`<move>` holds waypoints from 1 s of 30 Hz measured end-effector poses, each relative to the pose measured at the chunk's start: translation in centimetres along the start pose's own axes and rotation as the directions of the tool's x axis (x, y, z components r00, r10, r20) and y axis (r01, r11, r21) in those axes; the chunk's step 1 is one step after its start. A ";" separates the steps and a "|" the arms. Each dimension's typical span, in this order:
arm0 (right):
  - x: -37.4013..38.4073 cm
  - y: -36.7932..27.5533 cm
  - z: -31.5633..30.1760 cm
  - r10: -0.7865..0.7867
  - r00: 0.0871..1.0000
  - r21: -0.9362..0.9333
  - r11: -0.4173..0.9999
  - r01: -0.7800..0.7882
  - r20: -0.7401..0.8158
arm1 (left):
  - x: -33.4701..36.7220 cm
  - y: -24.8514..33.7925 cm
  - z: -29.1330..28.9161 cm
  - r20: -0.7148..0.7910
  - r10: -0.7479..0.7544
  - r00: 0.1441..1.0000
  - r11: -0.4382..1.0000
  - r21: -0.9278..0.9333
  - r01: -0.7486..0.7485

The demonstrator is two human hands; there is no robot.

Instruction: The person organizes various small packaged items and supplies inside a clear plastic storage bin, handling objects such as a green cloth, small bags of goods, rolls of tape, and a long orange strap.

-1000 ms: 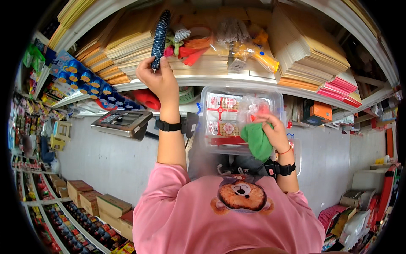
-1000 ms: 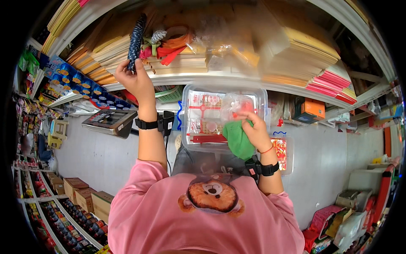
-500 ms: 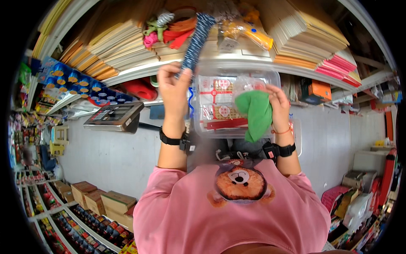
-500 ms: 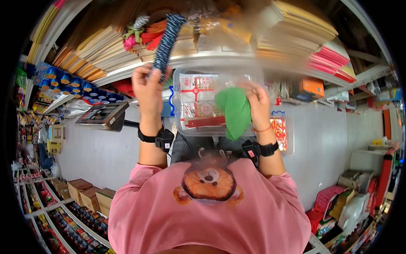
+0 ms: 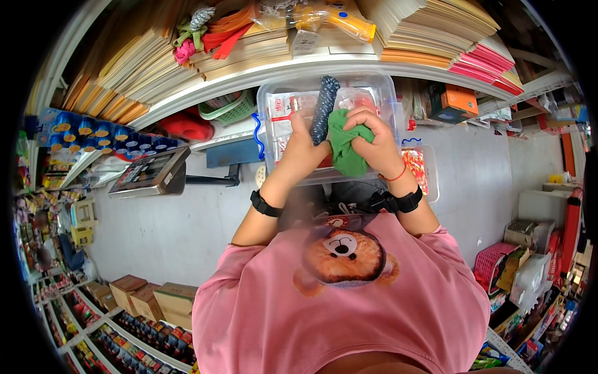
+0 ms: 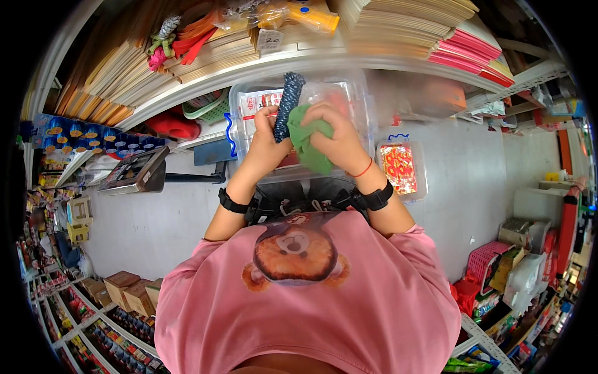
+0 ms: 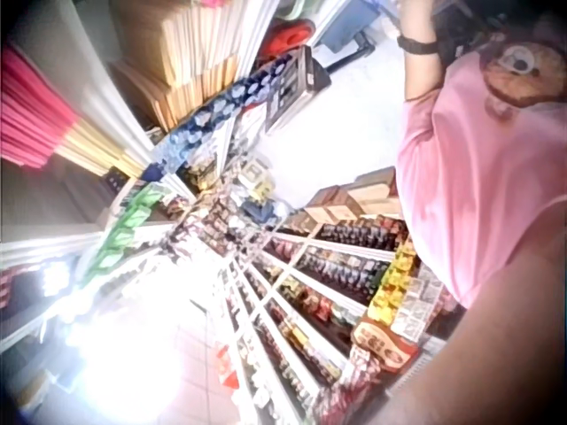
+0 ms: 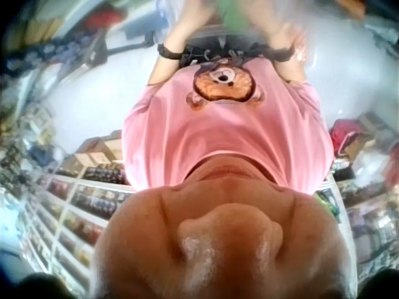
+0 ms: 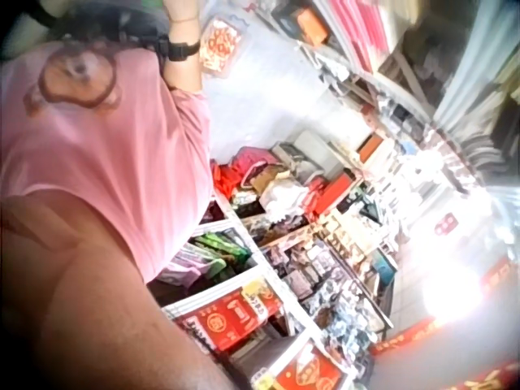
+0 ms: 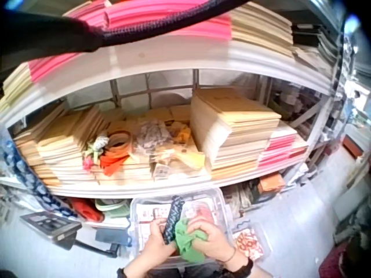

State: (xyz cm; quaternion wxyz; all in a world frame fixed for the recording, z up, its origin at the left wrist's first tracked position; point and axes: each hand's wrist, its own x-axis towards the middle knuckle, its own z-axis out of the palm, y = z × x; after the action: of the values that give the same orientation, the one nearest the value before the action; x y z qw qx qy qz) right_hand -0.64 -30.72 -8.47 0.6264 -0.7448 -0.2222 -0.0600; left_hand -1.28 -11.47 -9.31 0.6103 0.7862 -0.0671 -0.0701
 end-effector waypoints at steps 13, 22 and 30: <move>-0.3 2.4 -0.6 0.239 0.906 -0.107 0.971 -0.215 0.349 | 0.4 -1.3 -5.0 -0.066 0.264 0.962 0.844 0.498 -0.197; -1.0 5.5 -0.2 0.231 0.928 -0.295 0.945 -0.143 0.292 | 1.0 -1.6 -2.9 0.239 0.245 0.940 0.849 0.416 -0.327; -0.6 3.2 -0.3 0.275 0.914 -0.152 0.959 -0.239 0.297 | 4.6 4.2 -11.6 -0.455 0.716 0.529 0.630 0.748 -0.209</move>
State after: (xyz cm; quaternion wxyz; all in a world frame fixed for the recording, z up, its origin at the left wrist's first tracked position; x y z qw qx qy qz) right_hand 0.22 -31.58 -11.52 0.5423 -0.8015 -0.2156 0.1305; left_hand 5.43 -2.36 -2.56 0.2889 0.8443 -0.0611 0.4472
